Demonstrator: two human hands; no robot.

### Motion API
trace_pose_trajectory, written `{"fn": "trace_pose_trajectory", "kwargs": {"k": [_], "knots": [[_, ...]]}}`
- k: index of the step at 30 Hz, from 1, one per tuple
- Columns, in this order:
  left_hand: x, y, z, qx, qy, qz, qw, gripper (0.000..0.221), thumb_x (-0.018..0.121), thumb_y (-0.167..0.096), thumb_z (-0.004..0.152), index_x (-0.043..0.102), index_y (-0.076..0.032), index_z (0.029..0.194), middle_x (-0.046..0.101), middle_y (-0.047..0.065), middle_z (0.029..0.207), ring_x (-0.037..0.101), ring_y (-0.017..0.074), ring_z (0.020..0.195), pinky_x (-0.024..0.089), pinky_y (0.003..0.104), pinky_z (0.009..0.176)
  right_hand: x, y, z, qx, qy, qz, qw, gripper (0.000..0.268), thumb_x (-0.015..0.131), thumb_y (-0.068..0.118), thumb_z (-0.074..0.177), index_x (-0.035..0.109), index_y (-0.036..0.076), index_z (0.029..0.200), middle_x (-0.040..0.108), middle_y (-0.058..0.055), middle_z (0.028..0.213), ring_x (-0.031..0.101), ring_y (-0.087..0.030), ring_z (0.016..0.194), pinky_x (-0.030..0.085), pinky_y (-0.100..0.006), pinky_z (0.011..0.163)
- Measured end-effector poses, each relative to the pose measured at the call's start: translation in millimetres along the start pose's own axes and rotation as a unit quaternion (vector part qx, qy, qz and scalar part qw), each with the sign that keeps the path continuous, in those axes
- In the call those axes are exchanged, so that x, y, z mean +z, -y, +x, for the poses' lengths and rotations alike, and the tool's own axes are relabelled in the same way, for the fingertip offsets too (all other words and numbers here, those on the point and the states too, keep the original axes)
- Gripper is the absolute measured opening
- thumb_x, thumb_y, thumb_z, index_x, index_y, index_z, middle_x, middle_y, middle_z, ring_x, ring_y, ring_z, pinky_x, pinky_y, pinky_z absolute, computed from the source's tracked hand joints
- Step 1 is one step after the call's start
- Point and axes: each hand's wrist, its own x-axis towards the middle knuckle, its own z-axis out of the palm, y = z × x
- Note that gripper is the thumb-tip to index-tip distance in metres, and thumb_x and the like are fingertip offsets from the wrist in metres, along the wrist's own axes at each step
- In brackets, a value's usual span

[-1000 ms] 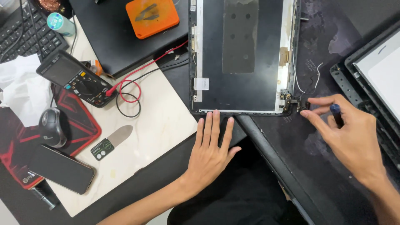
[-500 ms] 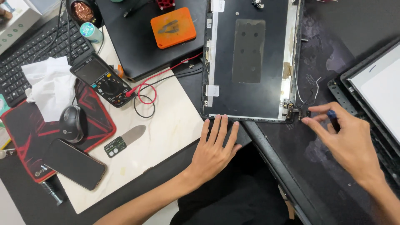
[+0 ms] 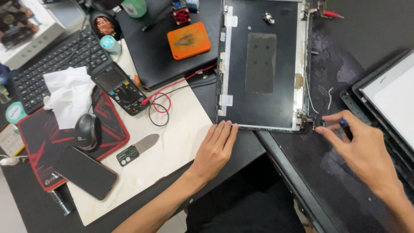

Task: Replacing or repairing a laptop screen assembly and internal components.

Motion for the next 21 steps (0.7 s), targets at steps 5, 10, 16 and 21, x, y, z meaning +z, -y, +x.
{"fn": "trace_pose_trajectory", "kwargs": {"k": [5,10,16,21], "knots": [[3.3,2.9,0.7,0.024,-0.013,0.021,0.999,0.054,0.060,-0.004,0.085,0.055,0.014,0.136,0.060,0.027,0.133,0.058,0.0391,0.126,0.045,0.046,0.111,-0.4,-1.9,8.1,0.000,0.005,0.012,1.000,0.038,0.079,0.028,0.087,0.071,0.010,0.120,0.078,-0.010,0.088,0.060,-0.023,0.058,0.050,-0.038,0.059],[-1.7,1.0,6.4,0.032,0.010,0.012,0.999,0.054,0.060,-0.004,0.085,0.056,0.015,0.135,0.060,0.028,0.132,0.059,0.0394,0.124,0.045,0.046,0.110,-7.6,-9.6,15.3,-0.078,0.021,-0.010,0.997,0.039,0.078,0.031,0.083,0.071,0.009,0.114,0.075,-0.009,0.084,0.067,-0.016,0.070,0.052,-0.034,0.067],[-1.0,0.1,8.3,0.021,0.006,-0.011,1.000,0.047,0.063,-0.006,0.088,0.059,0.013,0.131,0.063,0.027,0.127,0.061,0.0385,0.120,0.044,0.049,0.110,-32.1,5.4,11.2,-0.066,-0.029,-0.054,0.996,0.035,0.078,0.015,0.090,0.071,0.004,0.123,0.059,-0.013,0.099,0.062,-0.024,0.070,0.053,-0.034,0.065],[-10.9,5.7,36.4,0.029,-0.018,-0.014,0.999,0.039,0.069,-0.009,0.091,0.064,0.010,0.125,0.064,0.020,0.106,0.062,0.0347,0.103,0.047,0.048,0.103,-64.7,39.5,-4.0,-0.193,-0.144,0.185,0.953,0.024,0.054,-0.003,0.102,0.065,0.000,0.124,0.050,-0.010,0.120,0.061,-0.016,0.107,0.055,-0.029,0.098]]}}
